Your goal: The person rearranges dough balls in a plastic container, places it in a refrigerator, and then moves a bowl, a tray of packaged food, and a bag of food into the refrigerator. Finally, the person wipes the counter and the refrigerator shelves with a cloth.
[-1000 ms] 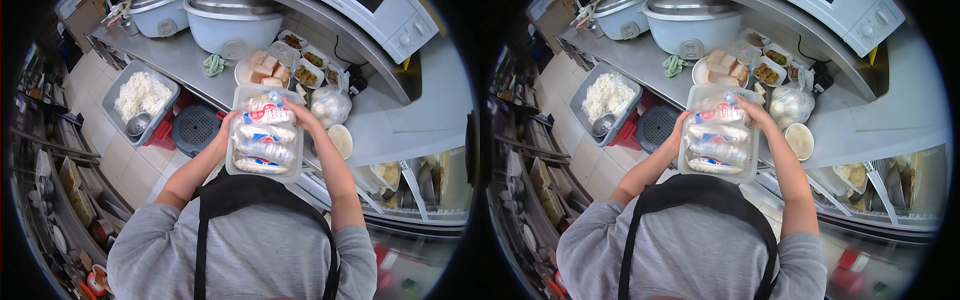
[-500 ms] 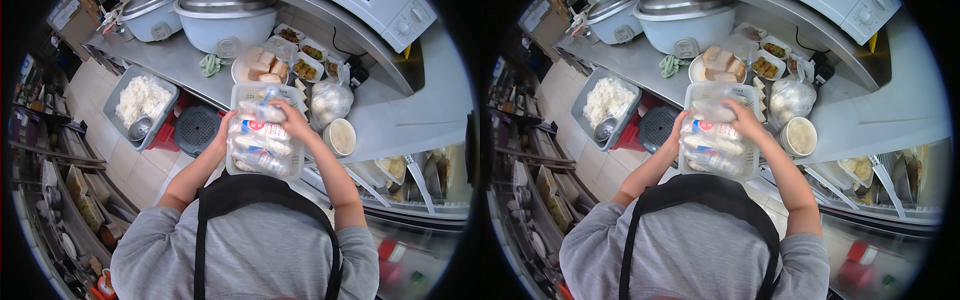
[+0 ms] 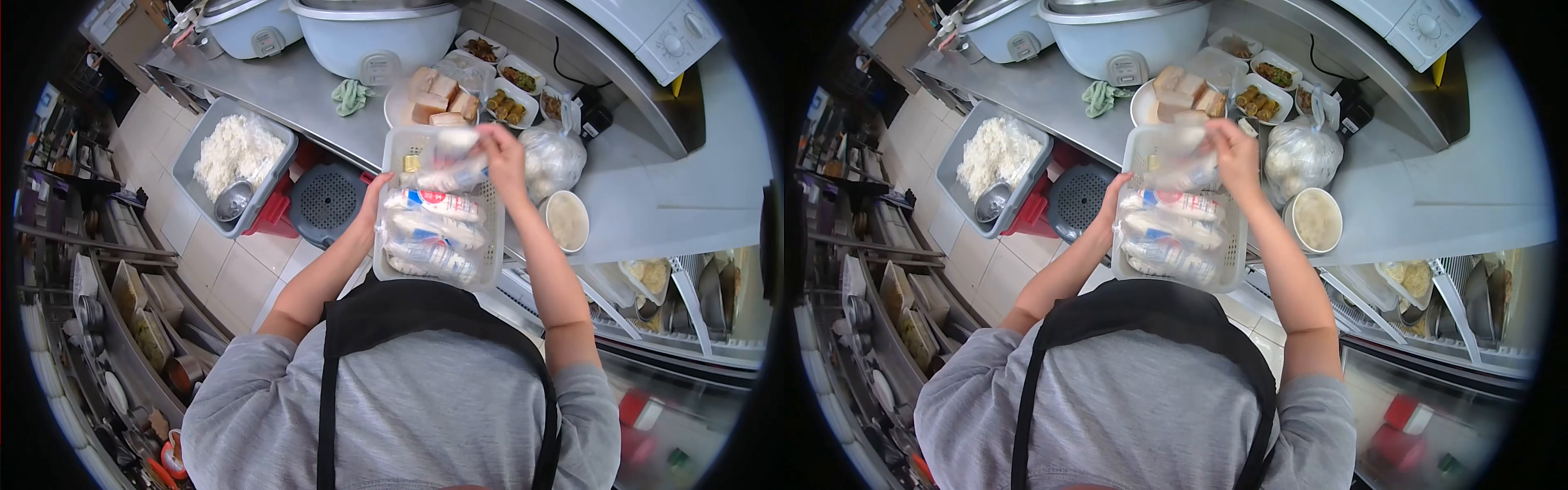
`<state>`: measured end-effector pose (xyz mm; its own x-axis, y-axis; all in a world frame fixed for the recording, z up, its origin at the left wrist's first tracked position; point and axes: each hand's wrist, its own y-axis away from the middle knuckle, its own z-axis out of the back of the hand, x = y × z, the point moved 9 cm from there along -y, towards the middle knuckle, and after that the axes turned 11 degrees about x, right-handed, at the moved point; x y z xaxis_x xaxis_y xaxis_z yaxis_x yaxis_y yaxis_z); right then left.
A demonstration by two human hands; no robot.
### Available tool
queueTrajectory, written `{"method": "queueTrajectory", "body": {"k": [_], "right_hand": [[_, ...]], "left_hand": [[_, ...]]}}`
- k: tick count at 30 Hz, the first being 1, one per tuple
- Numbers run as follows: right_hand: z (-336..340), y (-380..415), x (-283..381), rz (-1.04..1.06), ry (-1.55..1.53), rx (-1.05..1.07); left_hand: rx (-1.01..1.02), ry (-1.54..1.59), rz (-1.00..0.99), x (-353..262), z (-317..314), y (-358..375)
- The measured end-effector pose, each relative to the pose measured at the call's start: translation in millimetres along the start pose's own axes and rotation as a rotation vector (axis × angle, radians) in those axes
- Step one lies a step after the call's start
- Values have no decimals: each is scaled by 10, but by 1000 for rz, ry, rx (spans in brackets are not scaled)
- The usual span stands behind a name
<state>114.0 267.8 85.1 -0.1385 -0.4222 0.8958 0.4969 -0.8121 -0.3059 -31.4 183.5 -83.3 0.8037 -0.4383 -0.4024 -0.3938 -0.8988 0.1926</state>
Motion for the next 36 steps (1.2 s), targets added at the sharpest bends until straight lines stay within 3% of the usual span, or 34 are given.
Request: {"method": "queueTrajectory", "body": {"k": [2, 5, 12, 14, 15, 16, 18, 19, 20, 22, 24, 26, 30, 32, 33, 36], "right_hand": [[208, -100, -103, -67, -160, -100], [409, -165, -8, 33, -426, -182], [318, -133, 72, 202, -647, -214], [227, -72, -310, -17, -403, -126], [165, -48, -615, -220, -177, 73], [219, 2, -613, -219, -176, 73], [56, 225, -820, -518, 839, 537], [162, 181, -712, -481, 791, 328], [156, 185, -687, -481, 793, 327], [87, 146, -38, -72, 540, 76], [-337, 284, 124, 70, 520, 291], [-938, 703, 360, 90, 751, 620], [-1087, 951, 158, 192, 879, 584], [-757, 570, -129, -92, 983, 510], [-687, 508, -181, -128, 944, 496], [-912, 716, -76, 25, 1021, 552]], "left_hand": [[-6, 11, 32, 14, -4, 23], [9, 34, 65, 41, -80, 39], [86, 71, 62, 49, -130, 17], [97, 74, 43, 57, -27, -26], [110, 76, 21, 45, -2, -43], [111, 76, 20, 37, -40, -28], [23, 34, 42, 34, -51, 24], [26, 34, 44, 30, -108, 40], [54, 48, 55, 35, -187, 52], [77, 63, 66, 62, -203, 72], [38, 60, 68, 61, -116, 44], [72, 65, 88, 75, -160, 44], [70, 18, 80, 98, -191, 66], [57, -37, 46, 80, -92, -4], [44, -11, 37, 95, -88, 6], [46, -22, 16, 59, 22, -60]]}}
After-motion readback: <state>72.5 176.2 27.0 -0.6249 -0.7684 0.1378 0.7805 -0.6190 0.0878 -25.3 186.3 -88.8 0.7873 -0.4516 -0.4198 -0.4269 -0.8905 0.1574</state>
